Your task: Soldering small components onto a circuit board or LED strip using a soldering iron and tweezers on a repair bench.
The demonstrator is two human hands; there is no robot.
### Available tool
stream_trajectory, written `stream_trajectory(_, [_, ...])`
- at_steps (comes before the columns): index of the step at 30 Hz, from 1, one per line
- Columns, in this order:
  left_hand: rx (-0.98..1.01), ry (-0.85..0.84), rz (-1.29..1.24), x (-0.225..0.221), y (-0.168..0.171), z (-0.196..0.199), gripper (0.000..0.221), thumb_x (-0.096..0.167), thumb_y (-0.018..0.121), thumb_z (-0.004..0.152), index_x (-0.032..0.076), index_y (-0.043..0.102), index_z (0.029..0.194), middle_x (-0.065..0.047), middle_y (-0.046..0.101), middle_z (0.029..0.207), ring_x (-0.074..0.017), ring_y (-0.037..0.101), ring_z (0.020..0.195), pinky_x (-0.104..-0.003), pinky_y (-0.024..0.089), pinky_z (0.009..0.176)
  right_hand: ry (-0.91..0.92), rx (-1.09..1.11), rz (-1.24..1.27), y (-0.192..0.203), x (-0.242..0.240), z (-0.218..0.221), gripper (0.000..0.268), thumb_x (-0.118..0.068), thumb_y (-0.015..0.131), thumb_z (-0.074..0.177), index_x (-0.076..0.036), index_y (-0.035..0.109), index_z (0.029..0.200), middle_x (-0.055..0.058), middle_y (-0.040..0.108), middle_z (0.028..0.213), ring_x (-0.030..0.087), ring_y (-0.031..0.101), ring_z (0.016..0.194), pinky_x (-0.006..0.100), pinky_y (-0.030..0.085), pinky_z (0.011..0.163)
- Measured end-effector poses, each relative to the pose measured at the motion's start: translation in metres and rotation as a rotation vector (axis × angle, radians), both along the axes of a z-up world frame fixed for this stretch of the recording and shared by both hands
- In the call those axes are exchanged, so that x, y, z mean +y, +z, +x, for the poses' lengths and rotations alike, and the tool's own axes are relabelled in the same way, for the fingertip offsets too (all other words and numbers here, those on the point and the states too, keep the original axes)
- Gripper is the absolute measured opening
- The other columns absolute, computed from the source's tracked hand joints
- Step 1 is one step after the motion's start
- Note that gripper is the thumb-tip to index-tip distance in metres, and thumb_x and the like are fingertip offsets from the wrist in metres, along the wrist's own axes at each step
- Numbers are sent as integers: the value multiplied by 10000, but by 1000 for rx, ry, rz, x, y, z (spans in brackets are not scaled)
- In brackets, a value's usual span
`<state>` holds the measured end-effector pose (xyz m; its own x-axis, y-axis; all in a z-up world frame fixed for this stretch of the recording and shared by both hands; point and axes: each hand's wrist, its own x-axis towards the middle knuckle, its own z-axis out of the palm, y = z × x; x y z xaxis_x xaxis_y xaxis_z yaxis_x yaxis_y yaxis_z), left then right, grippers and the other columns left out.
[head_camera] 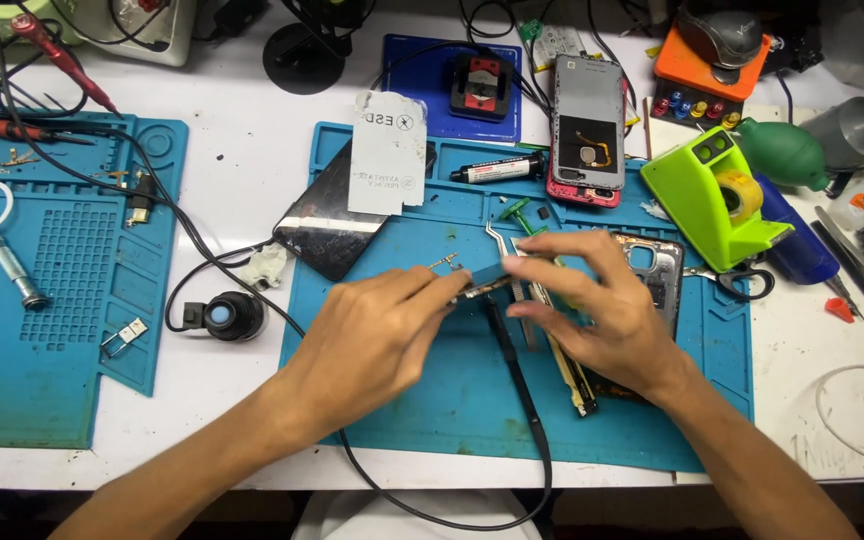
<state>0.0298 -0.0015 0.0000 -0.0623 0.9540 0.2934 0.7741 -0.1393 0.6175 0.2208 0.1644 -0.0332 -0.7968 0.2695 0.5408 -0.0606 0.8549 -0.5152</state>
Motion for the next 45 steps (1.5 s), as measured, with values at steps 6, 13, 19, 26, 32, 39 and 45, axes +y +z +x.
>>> stream_trajectory(6, [-103,-130,70,6,10,-5,247,89,690,941,-42,739,1144,-279,748,918,-424,755,842,-473,621,652,-102,68,115,-7,4,14,145,-26,787,913,-116,808,1024,0,780,1010,199,678,836,306,553,854])
stream_trajectory(13, [-294,290,33,51,7,-131,336,286,646,1104,-14,634,1256,-115,697,1014,-134,675,726,-254,543,624,-152,180,245,3,17,29,66,60,710,1015,0,714,1042,153,762,1033,281,655,869,383,508,838])
stream_trajectory(19, [-191,596,-248,92,-59,-215,607,618,526,1094,127,745,813,-5,755,762,-63,726,786,-357,507,832,-5,261,419,-12,16,39,136,31,697,1001,-67,710,1095,78,734,1104,243,558,973,383,538,876])
stream_trajectory(26, [-219,522,-155,81,-68,-248,409,393,541,1140,78,698,932,-44,726,835,-106,728,787,-317,562,772,51,260,415,-7,6,40,122,-6,667,1007,-83,699,1096,84,734,1103,247,603,956,397,584,873])
stream_trajectory(32, [-231,457,-83,40,-13,-213,242,199,554,1179,36,658,1033,-78,702,897,-143,730,788,-282,609,720,-86,303,347,-2,18,42,20,-38,658,1037,-47,649,1053,114,718,1005,261,589,929,393,560,849])
stream_trajectory(39, [-332,291,-59,0,56,-127,185,-105,593,1169,-64,459,1290,-167,568,1074,-251,702,731,-302,602,509,-178,366,239,-12,29,43,140,182,645,1003,53,600,1036,193,689,958,331,596,912,442,537,841])
stream_trajectory(45, [-734,149,-465,-3,49,-66,119,55,669,946,-20,761,951,-111,707,722,-163,626,526,-252,549,410,-218,371,186,-11,26,42,82,74,644,1079,48,576,1042,200,665,965,352,589,917,451,529,855])
